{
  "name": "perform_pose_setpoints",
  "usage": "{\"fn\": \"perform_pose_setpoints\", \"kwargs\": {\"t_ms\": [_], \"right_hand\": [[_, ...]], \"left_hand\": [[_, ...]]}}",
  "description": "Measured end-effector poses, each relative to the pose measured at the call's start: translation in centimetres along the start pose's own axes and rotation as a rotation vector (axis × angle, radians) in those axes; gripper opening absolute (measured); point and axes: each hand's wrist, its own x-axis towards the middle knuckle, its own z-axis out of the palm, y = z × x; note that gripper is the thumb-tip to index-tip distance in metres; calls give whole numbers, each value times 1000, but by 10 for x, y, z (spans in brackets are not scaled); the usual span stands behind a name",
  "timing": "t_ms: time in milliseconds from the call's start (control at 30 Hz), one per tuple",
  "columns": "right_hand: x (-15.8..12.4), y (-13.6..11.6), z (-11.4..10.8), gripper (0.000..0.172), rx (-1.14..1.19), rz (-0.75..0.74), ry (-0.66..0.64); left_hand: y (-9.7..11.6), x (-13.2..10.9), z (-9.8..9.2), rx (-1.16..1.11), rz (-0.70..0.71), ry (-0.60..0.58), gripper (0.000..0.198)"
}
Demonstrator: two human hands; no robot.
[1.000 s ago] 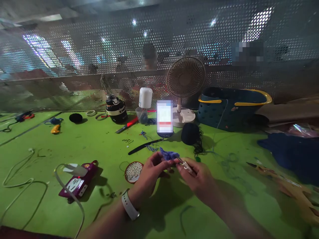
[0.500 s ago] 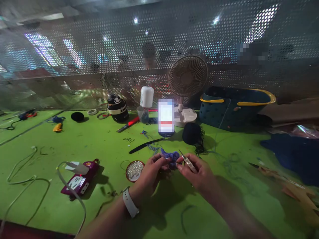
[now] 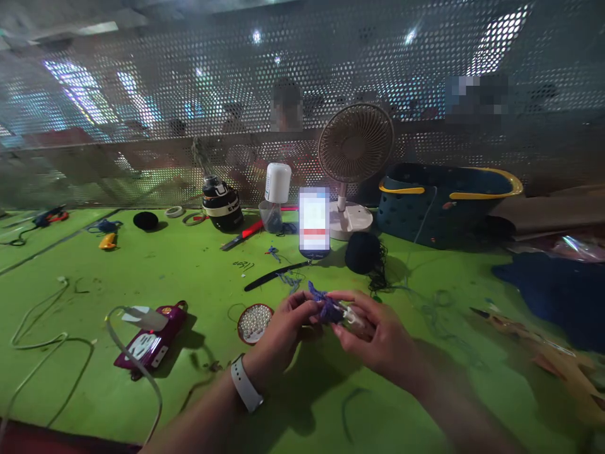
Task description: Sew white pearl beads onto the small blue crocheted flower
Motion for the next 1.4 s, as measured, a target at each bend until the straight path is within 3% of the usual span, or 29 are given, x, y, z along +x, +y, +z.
{"fn": "perform_pose_setpoints", "kwargs": {"t_ms": [67, 133, 300, 400, 500, 600, 967, 1167, 1267, 1400], "right_hand": [[0, -2, -2, 31, -64, -14, -20], [2, -3, -5, 13, -127, -22, 48], [9, 1, -8, 27, 93, 169, 215], [13, 5, -6, 33, 288, 313, 232], [14, 4, -4, 32, 347, 346, 234], [14, 1, -4, 31, 325, 345, 237], [16, 10, -3, 29, 207, 215, 242], [15, 1, -5, 36, 230, 222, 194], [11, -3, -14, 27, 122, 179, 219], [6, 0, -22, 15, -53, 159, 67]], "left_hand": [[1, -1, 1, 69, 28, -15, 22], [2, -2, 2, 141, 42, -39, 19], [-1, -2, 1, 267, 168, -66, 18], [-2, -2, -2, 278, 184, -141, 33], [-3, -2, -3, 321, 195, -236, 41], [-3, -2, -3, 357, 179, -294, 27], [-8, -5, 3, 245, 72, -225, 29], [-6, -4, 3, 201, 50, -176, 28], [-4, -4, 3, 175, 72, -130, 31], [-4, -3, 3, 153, 81, -143, 30]]}}
